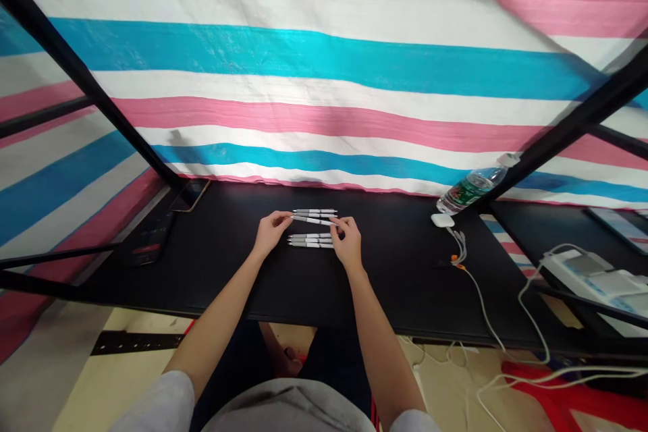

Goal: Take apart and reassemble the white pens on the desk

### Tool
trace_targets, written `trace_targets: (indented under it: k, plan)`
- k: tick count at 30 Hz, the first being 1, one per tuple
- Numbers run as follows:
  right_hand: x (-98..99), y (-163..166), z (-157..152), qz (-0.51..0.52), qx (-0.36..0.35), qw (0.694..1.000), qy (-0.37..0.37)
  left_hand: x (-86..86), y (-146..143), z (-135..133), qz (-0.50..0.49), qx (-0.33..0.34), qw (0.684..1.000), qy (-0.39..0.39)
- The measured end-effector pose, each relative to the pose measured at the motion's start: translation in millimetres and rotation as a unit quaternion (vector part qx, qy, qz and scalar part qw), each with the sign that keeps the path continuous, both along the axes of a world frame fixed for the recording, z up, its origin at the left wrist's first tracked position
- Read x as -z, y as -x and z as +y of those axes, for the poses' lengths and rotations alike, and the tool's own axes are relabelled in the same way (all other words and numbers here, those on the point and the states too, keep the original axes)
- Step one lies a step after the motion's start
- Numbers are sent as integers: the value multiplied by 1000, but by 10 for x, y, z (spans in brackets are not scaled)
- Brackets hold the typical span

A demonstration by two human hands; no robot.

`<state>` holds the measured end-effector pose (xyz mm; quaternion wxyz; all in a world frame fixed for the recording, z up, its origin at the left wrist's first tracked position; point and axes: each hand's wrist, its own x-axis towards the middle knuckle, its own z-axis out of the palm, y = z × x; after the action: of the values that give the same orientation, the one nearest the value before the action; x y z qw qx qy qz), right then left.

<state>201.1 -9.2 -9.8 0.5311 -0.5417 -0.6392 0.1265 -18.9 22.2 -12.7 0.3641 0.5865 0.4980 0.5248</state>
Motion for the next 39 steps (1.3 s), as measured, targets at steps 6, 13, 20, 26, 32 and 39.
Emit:
trace_targets:
  k: [6, 13, 20, 26, 32, 39]
  plan:
    - [-29, 24, -24, 53, -41, 997, 33, -55, -24, -2, -81, 26, 996, 38]
    - [115, -30, 53, 156, -72, 978, 118, -94, -46, -32, -63, 35, 997, 41]
    - [108, -49, 72, 201, -81, 969, 119, -123, -49, -41, -60, 29, 997, 36]
    - [88, -55, 64, 220, -86, 965, 118, -111, -48, -36, -54, 34, 997, 34]
    - [43, -12, 52, 232, -84, 962, 121, -114, -54, -47, -46, 39, 997, 48]
    - [33, 13, 64, 291, -102, 942, 130, -152, -90, -83, -49, 64, 996, 36]
